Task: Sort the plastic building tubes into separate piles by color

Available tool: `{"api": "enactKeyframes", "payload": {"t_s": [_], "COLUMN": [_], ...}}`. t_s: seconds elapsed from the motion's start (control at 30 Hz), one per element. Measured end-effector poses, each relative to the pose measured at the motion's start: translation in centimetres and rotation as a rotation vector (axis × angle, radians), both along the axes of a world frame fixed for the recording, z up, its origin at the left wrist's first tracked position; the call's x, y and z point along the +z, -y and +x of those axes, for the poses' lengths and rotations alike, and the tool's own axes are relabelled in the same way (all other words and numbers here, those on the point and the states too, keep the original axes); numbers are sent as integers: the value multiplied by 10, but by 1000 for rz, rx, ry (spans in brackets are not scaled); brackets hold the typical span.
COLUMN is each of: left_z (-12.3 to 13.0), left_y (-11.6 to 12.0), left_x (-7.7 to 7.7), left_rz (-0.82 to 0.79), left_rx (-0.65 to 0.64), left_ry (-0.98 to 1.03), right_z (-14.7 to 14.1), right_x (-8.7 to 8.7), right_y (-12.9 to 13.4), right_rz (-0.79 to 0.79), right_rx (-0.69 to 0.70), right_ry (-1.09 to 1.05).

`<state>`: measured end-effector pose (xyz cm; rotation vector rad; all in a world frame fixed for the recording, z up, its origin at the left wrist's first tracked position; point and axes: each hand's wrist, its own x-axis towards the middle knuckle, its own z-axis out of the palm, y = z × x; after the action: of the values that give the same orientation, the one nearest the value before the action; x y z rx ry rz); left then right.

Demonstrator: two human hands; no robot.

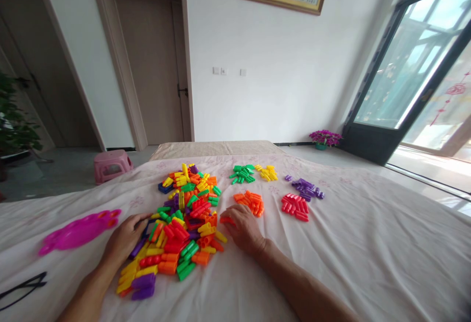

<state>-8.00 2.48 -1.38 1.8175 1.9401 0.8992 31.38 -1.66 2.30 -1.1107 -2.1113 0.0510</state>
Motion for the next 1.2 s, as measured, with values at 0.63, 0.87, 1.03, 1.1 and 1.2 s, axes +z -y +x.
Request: {"api": "enactKeyframes", "payload": {"t_s": [0.63,0.87,1.03,1.1,1.2], "left_z": [-2,-3,-1,0,0], "left_y": [-2,-4,-2,-1,0], "left_x": [-3,-6,-3,-1,0], "left_rz": [18,31,24,13,7], "left_rx": [-15,-13,-10,-7,-13], "left_ry": [-1,-17,-18,-10,7], "right_z": [41,-5,-6,-3,-1], "right_x": [11,8,-3,-5,-8], "right_y": [-20,0,-7,-9,-11], "right_rz": [148,11,-65,-77,-68], "right_rx": [-315,-5,11,16,32], "right_ry": [-68,137,185,166,127]}}
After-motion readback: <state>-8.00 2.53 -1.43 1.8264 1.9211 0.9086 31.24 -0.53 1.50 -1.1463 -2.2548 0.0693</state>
